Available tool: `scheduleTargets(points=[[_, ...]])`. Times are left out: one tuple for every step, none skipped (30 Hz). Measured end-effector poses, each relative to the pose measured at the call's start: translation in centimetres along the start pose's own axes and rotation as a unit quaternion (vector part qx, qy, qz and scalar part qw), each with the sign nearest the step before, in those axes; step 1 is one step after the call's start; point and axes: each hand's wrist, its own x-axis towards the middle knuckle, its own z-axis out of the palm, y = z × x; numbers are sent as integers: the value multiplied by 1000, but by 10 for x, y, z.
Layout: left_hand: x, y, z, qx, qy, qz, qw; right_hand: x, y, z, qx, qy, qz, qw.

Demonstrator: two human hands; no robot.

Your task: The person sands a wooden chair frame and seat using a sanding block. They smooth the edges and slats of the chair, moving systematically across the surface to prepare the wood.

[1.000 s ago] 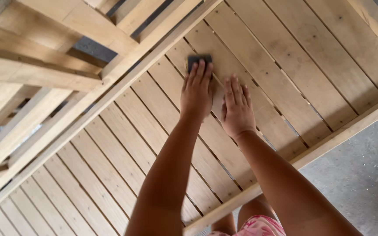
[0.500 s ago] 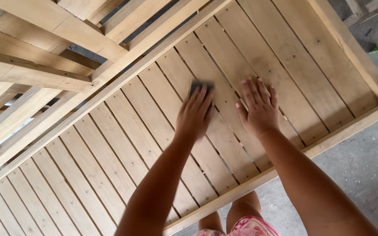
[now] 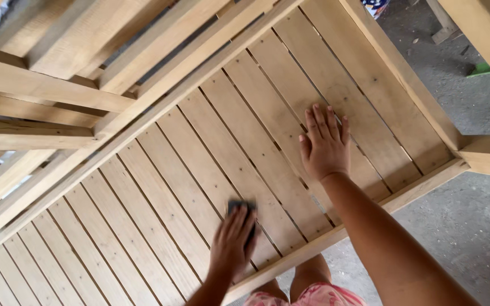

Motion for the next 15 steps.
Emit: scheduleTargets(points=[[16,0,3,5,3,-8,1000,0,0,1,-6,-9,1,1000],[42,0,7,21,17,-25,999,0,0,0,-8,-11,1,1000],[75,1,10,37,30,-41,998,1,0,0,-11,-12,2,1000],[109,1,11,23,65,-52,996,1,0,-1,-12,-14,4,1000],[144,2,12,8,100,-62,993,1,1,-1,-13,-16,7,1000],[174,5,9,3,116,-59,991,1,1,-1,-14,-18,8,1000],[195,10,1,-2,130,-58,990,2,0,-2,-15,-21,10,1000],[208,13,-3,16,120,-44,992,2,1,-2,-15,-20,12,1000],[208,13,-1,32,108,-34,993,2,1,-2,-16,-21,13,1000],[199,13,-1,51,100,-27,993,1,1,-1,-15,-22,9,1000],[181,15,-4,38,52,-13,998,1,2,0,-17,-20,4,1000],[153,17,-7,25,3,2,1000,1,3,0,-19,-18,-1,1000],[124,18,-9,44,-9,23,999,1,3,1,-19,-14,-3,1000],[92,18,-10,32,12,37,999,2,4,1,-12,-13,1,1000],[66,17,-9,11,-24,19,999,2,4,1,-4,-16,6,1000]])
